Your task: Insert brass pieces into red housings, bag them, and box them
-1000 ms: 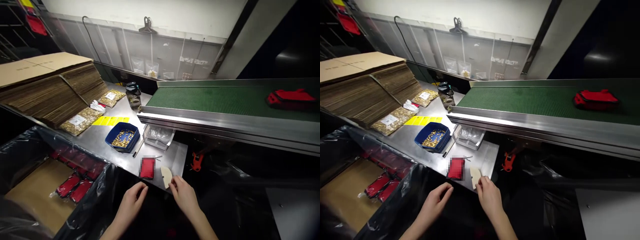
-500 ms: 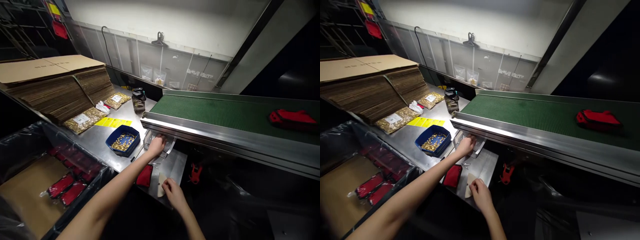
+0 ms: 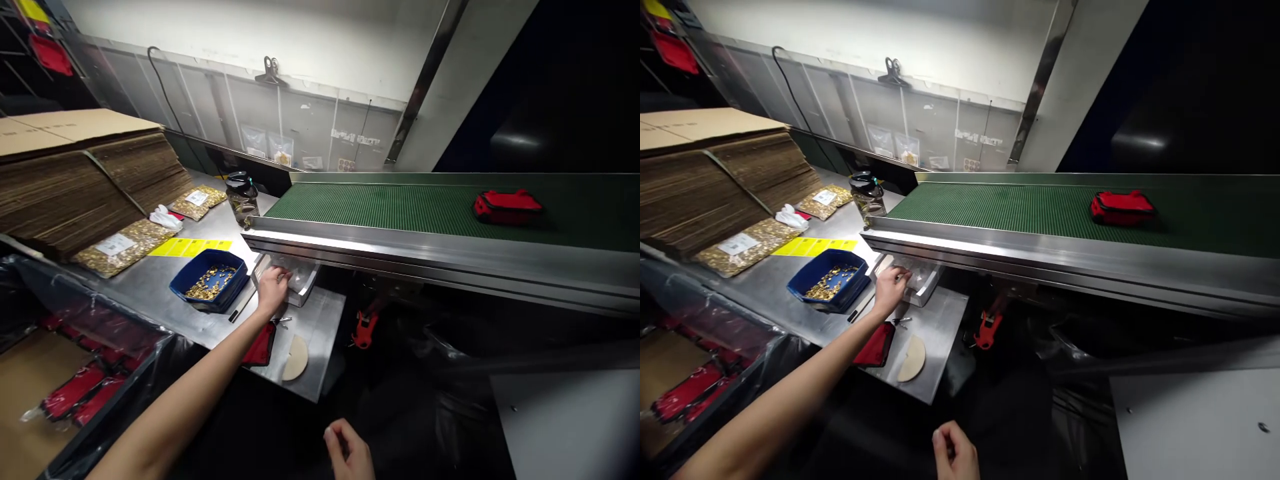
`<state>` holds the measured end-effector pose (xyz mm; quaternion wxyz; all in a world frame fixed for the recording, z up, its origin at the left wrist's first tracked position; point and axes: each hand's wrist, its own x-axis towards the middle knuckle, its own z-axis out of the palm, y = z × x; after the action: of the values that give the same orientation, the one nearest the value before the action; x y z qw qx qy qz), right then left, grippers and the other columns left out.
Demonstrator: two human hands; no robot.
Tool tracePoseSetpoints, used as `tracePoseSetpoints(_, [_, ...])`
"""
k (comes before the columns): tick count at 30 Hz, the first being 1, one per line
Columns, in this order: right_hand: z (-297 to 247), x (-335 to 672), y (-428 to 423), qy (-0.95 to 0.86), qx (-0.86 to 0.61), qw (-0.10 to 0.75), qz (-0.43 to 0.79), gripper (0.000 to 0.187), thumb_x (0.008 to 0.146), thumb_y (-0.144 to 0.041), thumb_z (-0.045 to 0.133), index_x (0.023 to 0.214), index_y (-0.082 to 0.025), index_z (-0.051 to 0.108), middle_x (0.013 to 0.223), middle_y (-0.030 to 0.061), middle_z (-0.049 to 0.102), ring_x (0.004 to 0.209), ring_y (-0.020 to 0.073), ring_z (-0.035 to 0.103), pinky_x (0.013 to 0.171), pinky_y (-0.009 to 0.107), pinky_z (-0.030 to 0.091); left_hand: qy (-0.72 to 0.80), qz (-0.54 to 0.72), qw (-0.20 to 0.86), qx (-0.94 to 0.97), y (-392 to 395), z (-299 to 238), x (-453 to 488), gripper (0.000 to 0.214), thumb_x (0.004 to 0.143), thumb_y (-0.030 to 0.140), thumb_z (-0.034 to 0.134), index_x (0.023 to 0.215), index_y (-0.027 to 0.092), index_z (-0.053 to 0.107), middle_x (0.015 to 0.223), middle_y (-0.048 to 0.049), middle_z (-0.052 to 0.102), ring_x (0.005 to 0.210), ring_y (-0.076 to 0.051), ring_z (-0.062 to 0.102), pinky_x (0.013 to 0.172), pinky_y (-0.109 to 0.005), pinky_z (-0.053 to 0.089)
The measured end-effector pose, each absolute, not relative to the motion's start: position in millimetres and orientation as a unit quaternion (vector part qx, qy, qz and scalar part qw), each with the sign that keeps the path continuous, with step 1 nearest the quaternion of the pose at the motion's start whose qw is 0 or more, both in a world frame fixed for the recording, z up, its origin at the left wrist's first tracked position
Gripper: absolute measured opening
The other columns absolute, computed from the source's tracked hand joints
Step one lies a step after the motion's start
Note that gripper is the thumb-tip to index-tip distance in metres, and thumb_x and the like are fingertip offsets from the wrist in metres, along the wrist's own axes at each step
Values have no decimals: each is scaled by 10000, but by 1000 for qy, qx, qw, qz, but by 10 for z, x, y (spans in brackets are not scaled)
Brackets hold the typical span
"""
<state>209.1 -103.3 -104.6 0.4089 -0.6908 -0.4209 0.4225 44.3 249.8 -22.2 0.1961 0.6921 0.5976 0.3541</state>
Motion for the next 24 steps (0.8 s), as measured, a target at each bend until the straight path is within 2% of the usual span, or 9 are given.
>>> tracePoseSetpoints(4, [-704, 2085, -756, -468, -661, 396, 432, 449, 984, -574, 494, 774, -202, 632, 670, 12, 574, 624, 159, 542, 599, 243, 409, 547, 416, 207, 696, 2221, -86, 288, 195, 972, 310, 555, 859, 182, 649, 927, -55, 685, 947, -214, 641, 901, -370, 485])
tracePoseSetpoints(8, [-307, 2046, -470, -508, -639, 389, 427, 357, 1018, -461, 479, 814, -213, 633, 741, 17, 614, 693, 170, 584, 648, 243, 436, 520, 450, 237, 686, 1743, 100, 237, 243, 981, 376, 503, 830, 216, 606, 845, -40, 630, 853, -217, 599, 813, -328, 448])
tracePoseSetpoints(11, [-15, 1944, -206, -536, -625, 416, 386, 207, 999, -389, 526, 999, -227, 655, 915, 38, 663, 824, 192, 631, 748, 264, 476, 506, 444, 298, 676, 1271, 259, 267, 255, 1008, 398, 475, 864, 221, 590, 731, 6, 558, 694, -179, 551, 709, -293, 431])
tracePoseSetpoints(12, [69, 1900, -118, -548, -618, 421, 375, 215, 964, -376, 587, 1115, -233, 641, 1019, 52, 669, 915, 208, 640, 813, 280, 486, 499, 430, 331, 676, 1117, 305, 281, 252, 1013, 402, 483, 876, 222, 595, 692, 21, 539, 640, -164, 534, 665, -278, 424])
tracePoseSetpoints(14, [193, 1810, 27, -568, -599, 417, 380, 435, 873, -332, 701, 1279, -239, 575, 1175, 75, 651, 1059, 239, 626, 912, 313, 483, 478, 391, 395, 680, 848, 363, 294, 256, 1010, 413, 518, 879, 219, 621, 684, 24, 562, 621, -151, 547, 626, -256, 425])
tracePoseSetpoints(15, [225, 1770, 72, -572, -589, 407, 400, 448, 845, -307, 723, 1264, -236, 582, 1165, 72, 659, 1058, 243, 626, 910, 318, 484, 472, 377, 430, 671, 738, 371, 283, 258, 1003, 420, 540, 877, 215, 635, 702, 18, 582, 637, -148, 559, 622, -247, 428])
tracePoseSetpoints(18, [191, 1685, 61, -528, -569, 375, 506, 109, 868, -298, 681, 911, -207, 639, 835, 16, 665, 786, 192, 621, 714, 277, 465, 480, 376, 544, 577, 493, 313, 169, 306, 976, 467, 585, 830, 200, 612, 698, 23, 540, 637, -132, 504, 597, -227, 395])
tracePoseSetpoints(20, [93, 1654, -48, -463, -557, 375, 578, 220, 894, -365, 670, 782, -198, 581, 691, -7, 615, 657, 161, 573, 621, 257, 418, 484, 379, 622, 485, 364, 226, 63, 362, 974, 522, 563, 811, 198, 563, 669, 39, 474, 607, -121, 431, 580, -223, 364])
tracePoseSetpoints(24, [-85, 1631, -284, -401, -516, 390, 649, 352, 861, -491, 723, 819, -202, 525, 713, -10, 617, 652, 142, 553, 613, 235, 401, 455, 343, 751, 335, 121, 38, -39, 412, 913, 584, 635, 832, 182, 591, 692, 28, 501, 615, -114, 408, 603, -224, 364])
